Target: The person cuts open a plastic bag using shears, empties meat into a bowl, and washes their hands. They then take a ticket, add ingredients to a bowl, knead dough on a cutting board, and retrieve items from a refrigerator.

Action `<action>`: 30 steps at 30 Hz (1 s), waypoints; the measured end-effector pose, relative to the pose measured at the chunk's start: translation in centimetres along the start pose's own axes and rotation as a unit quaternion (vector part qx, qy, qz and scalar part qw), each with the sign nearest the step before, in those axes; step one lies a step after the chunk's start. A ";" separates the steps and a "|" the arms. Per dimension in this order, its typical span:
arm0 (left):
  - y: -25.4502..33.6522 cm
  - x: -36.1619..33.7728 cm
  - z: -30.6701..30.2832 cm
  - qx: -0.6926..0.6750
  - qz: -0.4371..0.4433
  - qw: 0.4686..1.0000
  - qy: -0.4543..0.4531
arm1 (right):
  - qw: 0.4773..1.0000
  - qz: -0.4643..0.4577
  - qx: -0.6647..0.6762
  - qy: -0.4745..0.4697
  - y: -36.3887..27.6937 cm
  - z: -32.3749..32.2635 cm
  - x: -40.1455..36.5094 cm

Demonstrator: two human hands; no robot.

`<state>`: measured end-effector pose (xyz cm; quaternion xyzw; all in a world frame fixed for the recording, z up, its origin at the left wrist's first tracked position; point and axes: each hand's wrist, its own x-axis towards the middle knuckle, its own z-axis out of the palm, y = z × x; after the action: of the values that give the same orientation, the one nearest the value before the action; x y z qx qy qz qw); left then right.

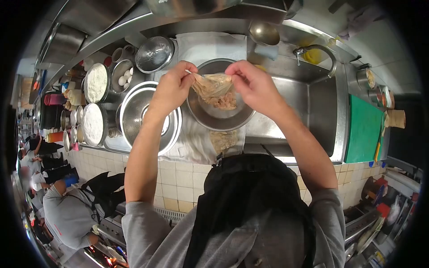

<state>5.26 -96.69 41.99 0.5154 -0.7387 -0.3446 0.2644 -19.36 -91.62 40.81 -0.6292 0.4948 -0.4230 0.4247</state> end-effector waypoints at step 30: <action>2.0 0.8 4.2 -0.360 -0.116 0.923 -0.070 | 0.985 -0.085 -0.148 -0.038 1.9 2.3 -0.1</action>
<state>0.68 -95.97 40.96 0.4419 -0.5167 -0.6510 0.3376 -17.66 -91.52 38.28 -0.7404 0.4803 -0.3552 0.3083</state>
